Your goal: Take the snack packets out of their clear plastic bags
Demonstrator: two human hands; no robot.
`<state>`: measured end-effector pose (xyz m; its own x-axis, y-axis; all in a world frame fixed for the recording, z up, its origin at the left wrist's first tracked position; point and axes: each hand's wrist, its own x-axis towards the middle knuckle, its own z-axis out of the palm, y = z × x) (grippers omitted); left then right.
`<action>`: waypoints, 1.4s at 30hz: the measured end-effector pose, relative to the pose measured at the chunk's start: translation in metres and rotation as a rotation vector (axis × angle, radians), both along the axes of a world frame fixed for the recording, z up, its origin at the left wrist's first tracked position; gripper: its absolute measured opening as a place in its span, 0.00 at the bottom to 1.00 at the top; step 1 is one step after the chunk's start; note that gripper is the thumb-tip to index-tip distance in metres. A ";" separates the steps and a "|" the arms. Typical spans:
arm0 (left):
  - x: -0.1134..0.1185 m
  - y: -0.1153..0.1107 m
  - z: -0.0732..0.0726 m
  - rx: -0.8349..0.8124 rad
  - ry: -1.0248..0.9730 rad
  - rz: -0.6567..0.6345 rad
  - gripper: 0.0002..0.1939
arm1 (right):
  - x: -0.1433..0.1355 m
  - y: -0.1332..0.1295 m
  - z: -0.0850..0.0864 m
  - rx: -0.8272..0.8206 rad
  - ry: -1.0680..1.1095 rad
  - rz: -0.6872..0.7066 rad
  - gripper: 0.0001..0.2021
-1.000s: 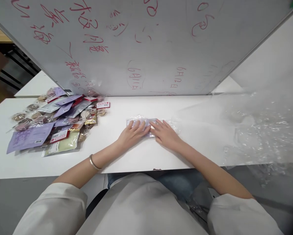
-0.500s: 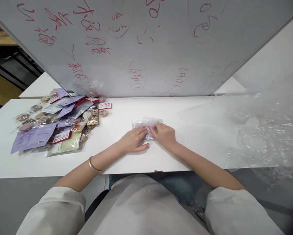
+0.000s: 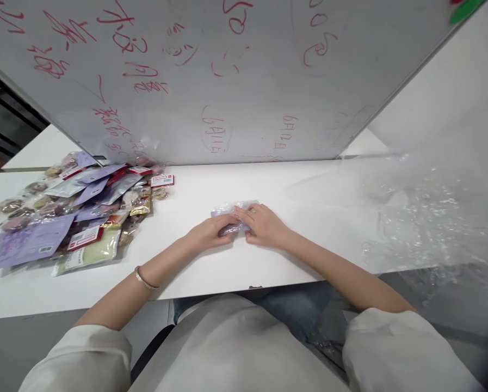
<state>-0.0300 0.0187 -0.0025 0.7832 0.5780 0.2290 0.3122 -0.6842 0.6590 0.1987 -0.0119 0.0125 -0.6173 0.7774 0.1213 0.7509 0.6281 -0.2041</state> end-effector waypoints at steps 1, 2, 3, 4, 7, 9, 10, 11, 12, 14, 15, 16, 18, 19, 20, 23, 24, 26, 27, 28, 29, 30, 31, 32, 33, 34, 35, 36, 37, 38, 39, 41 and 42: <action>0.001 -0.002 0.004 -0.064 -0.021 0.043 0.18 | 0.004 0.003 0.001 -0.011 0.015 0.002 0.26; 0.002 -0.006 0.008 -0.109 -0.058 0.093 0.18 | 0.010 0.005 0.002 -0.016 0.035 -0.009 0.24; 0.004 -0.010 0.012 -0.132 -0.114 0.147 0.19 | 0.018 0.007 0.002 -0.012 0.056 -0.035 0.21; 0.005 -0.015 0.015 -0.140 -0.190 0.194 0.20 | 0.029 0.009 0.002 0.000 0.069 -0.070 0.19; 0.008 -0.029 0.020 -0.198 -0.477 0.295 0.19 | 0.077 0.023 0.002 0.076 0.277 -0.436 0.18; 0.010 -0.033 0.020 -0.323 -0.607 0.361 0.16 | 0.124 0.042 0.006 0.184 0.601 -0.914 0.20; 0.011 -0.034 0.018 -0.404 -0.627 0.399 0.15 | 0.150 0.054 0.009 0.256 0.772 -1.149 0.21; 0.012 -0.033 0.017 -0.484 -0.623 0.440 0.14 | 0.177 0.066 0.014 0.309 0.888 -1.363 0.21; 0.014 -0.031 0.015 -0.557 -0.612 0.478 0.14 | 0.204 0.079 0.020 0.313 0.911 -1.452 0.22; 0.017 -0.026 0.013 -0.679 -0.597 0.538 0.15 | 0.252 0.105 0.035 0.223 0.889 -1.578 0.24; 0.018 -0.023 0.012 -0.721 -0.598 0.562 0.15 | 0.272 0.116 0.043 0.187 0.868 -1.599 0.24; 0.019 -0.020 0.011 -0.749 -0.602 0.585 0.16 | 0.288 0.127 0.051 0.149 0.842 -1.609 0.24; 0.020 -0.014 0.010 -0.782 -0.604 0.627 0.17 | 0.312 0.146 0.065 0.094 0.791 -1.587 0.23; 0.020 -0.012 0.009 -0.788 -0.602 0.643 0.17 | 0.320 0.153 0.071 0.063 0.764 -1.564 0.23; 0.020 -0.010 0.009 -0.791 -0.601 0.656 0.18 | 0.325 0.159 0.076 0.025 0.735 -1.537 0.23; 0.021 -0.007 0.010 -0.798 -0.597 0.675 0.18 | 0.329 0.168 0.078 -0.099 0.634 -1.455 0.22; 0.022 -0.006 0.011 -0.802 -0.594 0.677 0.18 | 0.326 0.168 0.076 -0.125 0.590 -1.432 0.23; 0.025 -0.007 0.013 -0.812 -0.584 0.675 0.18 | 0.314 0.164 0.067 -0.129 0.491 -1.395 0.23; 0.026 -0.007 0.014 -0.813 -0.577 0.672 0.18 | 0.305 0.160 0.061 -0.114 0.452 -1.379 0.23; 0.026 -0.007 0.015 -0.812 -0.569 0.668 0.18 | 0.293 0.154 0.055 -0.097 0.402 -1.333 0.23; 0.026 -0.008 0.017 -0.806 -0.558 0.666 0.19 | 0.279 0.146 0.049 -0.090 0.329 -1.242 0.25; 0.026 -0.009 0.018 -0.795 -0.540 0.663 0.19 | 0.265 0.138 0.043 -0.105 0.233 -1.101 0.27; 0.026 -0.010 0.019 -0.781 -0.518 0.659 0.19 | 0.249 0.129 0.037 -0.142 0.120 -0.926 0.31; 0.025 -0.011 0.020 -0.766 -0.492 0.651 0.19 | 0.234 0.121 0.031 -0.200 0.002 -0.744 0.36; 0.025 -0.012 0.022 -0.751 -0.462 0.640 0.18 | 0.220 0.113 0.026 -0.251 -0.110 -0.588 0.39; 0.025 -0.014 0.023 -0.735 -0.431 0.626 0.18 | 0.208 0.107 0.021 -0.273 -0.200 -0.488 0.39; 0.025 -0.016 0.024 -0.721 -0.402 0.611 0.18 | 0.197 0.102 0.017 -0.262 -0.257 -0.456 0.37; 0.025 -0.018 0.026 -0.706 -0.377 0.596 0.17 | 0.189 0.099 0.015 -0.221 -0.294 -0.460 0.31; 0.025 -0.019 0.027 -0.692 -0.354 0.581 0.16 | 0.182 0.099 0.014 -0.167 -0.316 -0.477 0.25; 0.026 -0.021 0.028 -0.677 -0.331 0.564 0.15 | 0.177 0.100 0.015 -0.119 -0.327 -0.492 0.21; 0.026 -0.023 0.029 -0.661 -0.311 0.545 0.14 | 0.172 0.101 0.018 -0.095 -0.331 -0.498 0.18; 0.026 -0.025 0.031 -0.632 -0.291 0.515 0.13 | 0.160 0.103 0.030 -0.048 -0.304 -0.509 0.18; 0.026 -0.025 0.031 -0.619 -0.293 0.504 0.13 | 0.151 0.102 0.038 0.032 -0.262 -0.539 0.19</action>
